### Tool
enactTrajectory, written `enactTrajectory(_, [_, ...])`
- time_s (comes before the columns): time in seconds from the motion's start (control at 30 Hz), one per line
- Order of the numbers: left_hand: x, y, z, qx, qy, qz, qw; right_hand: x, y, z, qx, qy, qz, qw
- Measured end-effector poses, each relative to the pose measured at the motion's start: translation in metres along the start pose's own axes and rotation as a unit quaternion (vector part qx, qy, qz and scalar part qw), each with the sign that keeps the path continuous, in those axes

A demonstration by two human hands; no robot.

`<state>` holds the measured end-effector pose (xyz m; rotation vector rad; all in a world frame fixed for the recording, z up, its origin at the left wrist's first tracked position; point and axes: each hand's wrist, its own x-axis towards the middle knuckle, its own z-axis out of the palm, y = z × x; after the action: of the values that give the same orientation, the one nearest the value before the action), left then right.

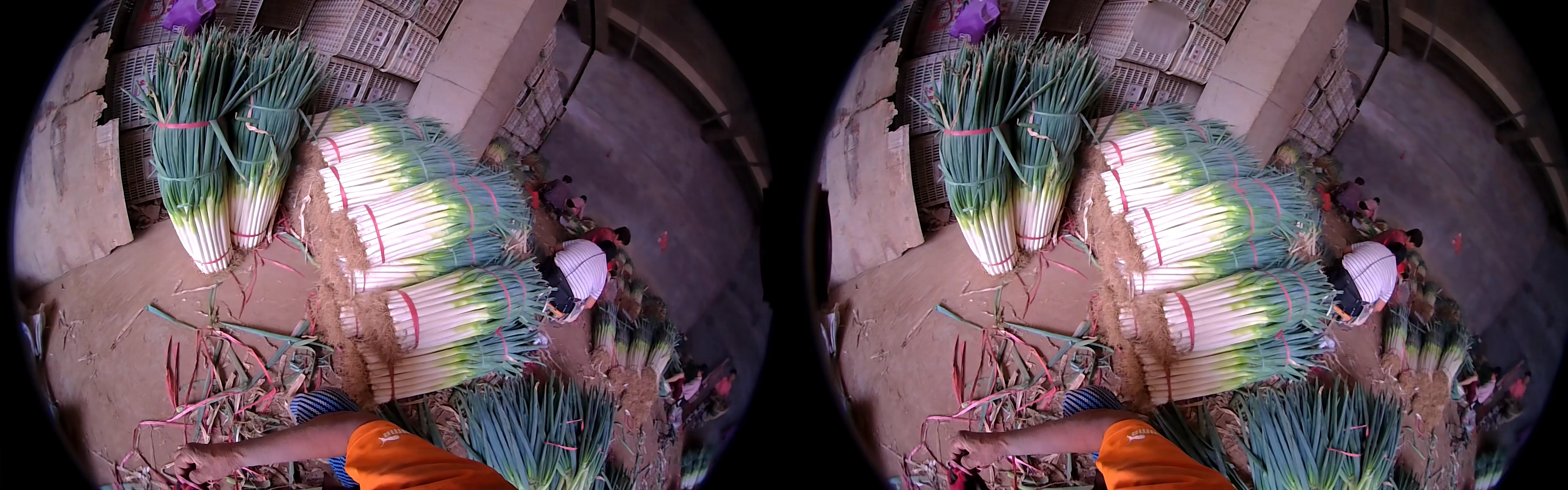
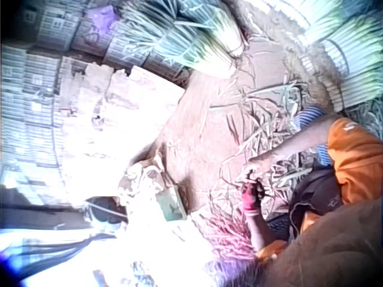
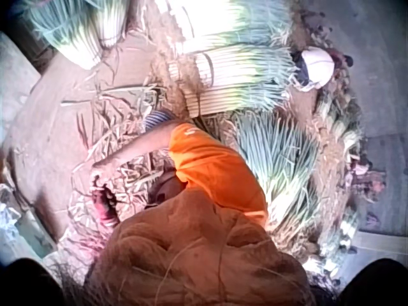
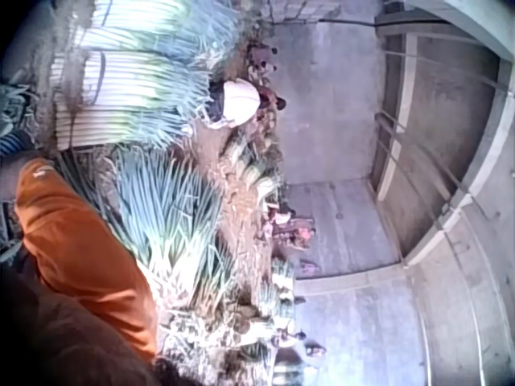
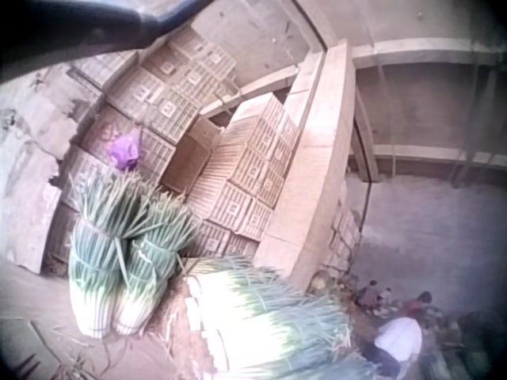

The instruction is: The person separates and untangles red plastic strips by hand and then ties one around a large bundle of green onions in a storage facility.

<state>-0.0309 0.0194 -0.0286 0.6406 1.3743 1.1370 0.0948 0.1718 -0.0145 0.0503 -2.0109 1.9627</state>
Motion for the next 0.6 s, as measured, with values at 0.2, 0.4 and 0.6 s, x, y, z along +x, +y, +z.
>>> enactTrajectory(0.2, [0.008,-0.022,-0.019,-0.075,0.026,-0.025,0.997,0.0,-0.014,0.013,0.095,0.07,0.083,0.99])
enactTrajectory(0.4, [0.013,-0.041,-0.012,-0.065,0.046,-0.054,0.995,-0.009,0.017,0.02,0.112,0.097,0.078,0.986])
enactTrajectory(0.6, [-0.006,-0.006,-0.001,-0.047,0.077,-0.058,0.994,0.006,-0.002,0.025,0.242,0.051,0.165,0.955])
